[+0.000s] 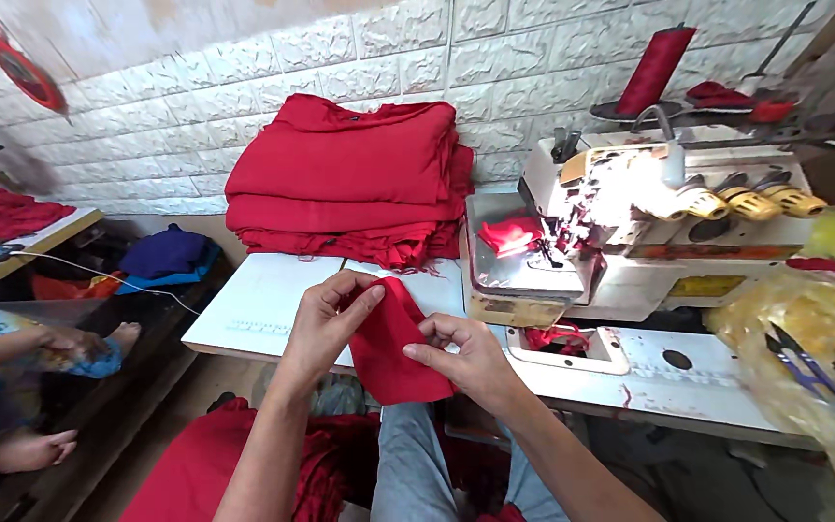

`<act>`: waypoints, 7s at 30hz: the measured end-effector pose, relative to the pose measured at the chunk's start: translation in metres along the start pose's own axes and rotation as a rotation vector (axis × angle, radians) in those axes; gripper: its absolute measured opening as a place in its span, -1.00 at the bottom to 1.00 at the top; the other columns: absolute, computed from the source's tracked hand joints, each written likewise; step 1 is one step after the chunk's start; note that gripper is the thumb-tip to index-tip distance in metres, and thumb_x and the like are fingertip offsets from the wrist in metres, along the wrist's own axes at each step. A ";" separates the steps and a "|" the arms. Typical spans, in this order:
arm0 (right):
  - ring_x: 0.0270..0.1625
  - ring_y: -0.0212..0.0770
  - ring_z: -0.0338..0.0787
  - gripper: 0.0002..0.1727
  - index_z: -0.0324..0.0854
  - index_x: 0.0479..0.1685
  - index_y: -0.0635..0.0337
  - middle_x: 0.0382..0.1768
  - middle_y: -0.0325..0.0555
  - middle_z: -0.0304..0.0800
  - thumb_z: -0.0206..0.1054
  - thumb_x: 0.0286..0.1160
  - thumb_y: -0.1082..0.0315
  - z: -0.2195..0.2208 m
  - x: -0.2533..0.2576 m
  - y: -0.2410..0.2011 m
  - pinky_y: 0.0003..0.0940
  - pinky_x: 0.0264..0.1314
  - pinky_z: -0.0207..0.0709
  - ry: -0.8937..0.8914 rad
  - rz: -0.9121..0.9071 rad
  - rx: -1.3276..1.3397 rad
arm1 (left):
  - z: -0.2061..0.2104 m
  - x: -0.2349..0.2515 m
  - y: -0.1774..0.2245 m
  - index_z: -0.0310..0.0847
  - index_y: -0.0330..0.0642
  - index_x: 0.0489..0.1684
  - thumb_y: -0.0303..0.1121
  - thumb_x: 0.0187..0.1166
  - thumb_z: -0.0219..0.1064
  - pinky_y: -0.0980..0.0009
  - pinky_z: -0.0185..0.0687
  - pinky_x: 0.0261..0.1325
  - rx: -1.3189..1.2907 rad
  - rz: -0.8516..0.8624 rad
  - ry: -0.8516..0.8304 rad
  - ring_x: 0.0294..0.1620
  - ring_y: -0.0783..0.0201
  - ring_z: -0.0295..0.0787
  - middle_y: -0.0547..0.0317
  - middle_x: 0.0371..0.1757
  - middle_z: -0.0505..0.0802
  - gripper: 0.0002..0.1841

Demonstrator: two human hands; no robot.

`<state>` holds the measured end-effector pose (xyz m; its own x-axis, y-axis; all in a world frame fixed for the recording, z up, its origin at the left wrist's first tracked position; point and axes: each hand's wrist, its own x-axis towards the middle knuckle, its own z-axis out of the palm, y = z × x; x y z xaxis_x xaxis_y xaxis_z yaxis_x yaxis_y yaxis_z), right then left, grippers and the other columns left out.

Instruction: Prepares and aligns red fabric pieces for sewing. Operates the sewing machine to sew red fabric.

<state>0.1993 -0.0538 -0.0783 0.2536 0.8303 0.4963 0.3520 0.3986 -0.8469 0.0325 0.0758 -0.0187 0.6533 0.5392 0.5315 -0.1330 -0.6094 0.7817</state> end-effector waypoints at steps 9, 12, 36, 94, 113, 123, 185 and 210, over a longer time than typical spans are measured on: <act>-0.28 -0.63 0.73 -0.76 0.80 -0.29 0.14 -0.39 -0.37 0.82 0.44 0.51 0.15 0.000 -0.001 0.003 -0.68 -0.15 0.58 -0.007 -0.018 -0.053 | -0.001 0.000 0.004 0.76 -0.21 -0.08 -0.43 0.70 0.28 0.57 0.69 -0.30 0.000 0.020 0.051 -0.38 0.49 0.74 0.27 -0.31 0.83 -0.87; -0.25 -0.62 0.74 -0.80 0.79 -0.31 0.10 -0.38 -0.40 0.81 0.50 0.42 0.16 0.001 -0.001 0.001 -0.68 -0.13 0.59 0.011 0.000 -0.066 | -0.002 0.000 0.003 0.77 -0.21 -0.10 -0.41 0.69 0.29 0.57 0.68 -0.34 0.003 0.020 0.058 -0.43 0.48 0.72 0.26 -0.34 0.83 -0.87; -0.15 -0.56 0.80 -0.81 0.89 -0.05 0.09 -0.23 -0.38 0.94 0.46 0.52 0.24 -0.007 -0.009 -0.020 -0.45 0.15 0.57 -0.037 -0.375 -0.191 | 0.001 -0.003 -0.011 0.80 -0.19 -0.11 -0.43 0.67 0.28 0.50 0.76 -0.16 -0.186 -0.113 0.106 -0.30 0.48 0.79 0.28 -0.27 0.87 -0.85; -0.40 -0.62 0.66 -0.80 0.78 -0.25 0.20 -0.44 -0.35 0.81 0.42 0.57 0.23 -0.053 -0.006 -0.011 -0.63 -0.20 0.54 0.584 -0.351 -0.393 | 0.066 -0.025 -0.011 0.74 -0.20 -0.29 -0.47 0.68 0.25 0.60 0.68 -0.24 -0.390 -0.116 0.088 -0.42 0.56 0.72 0.40 -0.43 0.82 -0.84; -0.75 -0.54 0.41 -0.70 0.57 0.08 0.19 -0.80 -0.38 0.45 0.45 0.40 0.53 -0.112 -0.005 0.018 -0.65 -0.62 0.33 0.830 0.057 0.007 | 0.114 0.085 -0.014 0.59 -0.19 -0.72 -0.31 0.44 0.39 -0.03 0.38 0.12 0.517 0.047 -0.102 0.10 0.05 0.57 0.05 -0.05 0.70 -0.70; -0.55 -0.49 0.55 -0.79 0.55 0.13 0.16 -0.59 -0.34 0.55 0.33 0.60 0.40 -0.121 -0.005 0.025 -0.58 -0.43 0.46 0.722 0.064 -0.098 | 0.115 0.094 -0.029 0.68 -0.19 -0.59 -0.30 0.50 0.34 -0.07 0.37 0.15 0.491 0.054 -0.086 0.09 0.07 0.61 0.09 -0.07 0.74 -0.75; -0.15 0.17 0.86 -0.77 0.77 0.05 0.33 -0.10 0.23 0.85 0.30 0.66 0.37 -0.030 0.154 -0.055 0.28 0.07 0.65 -0.049 -0.164 -0.688 | -0.035 0.103 0.003 0.73 -0.45 -0.02 -0.47 0.61 0.36 0.17 0.81 0.11 0.640 0.194 0.001 -0.12 0.13 0.89 -0.11 -0.11 0.87 -0.81; -0.20 -0.21 0.86 -0.75 0.84 -0.12 0.24 -0.21 0.04 0.91 0.32 0.67 0.26 -0.020 -0.085 -0.060 -0.41 -0.13 0.68 -0.165 -0.157 -0.441 | 0.007 -0.126 0.032 0.76 -0.25 -0.21 -0.27 0.70 0.33 0.64 0.66 -0.08 0.295 0.142 -0.236 -0.25 0.49 0.78 0.15 -0.28 0.88 -0.78</act>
<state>0.1747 -0.1563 -0.0663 0.0334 0.8383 0.5443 0.7311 0.3508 -0.5852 -0.0487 -0.0157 -0.0628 0.8017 0.3105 0.5108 -0.0368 -0.8272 0.5607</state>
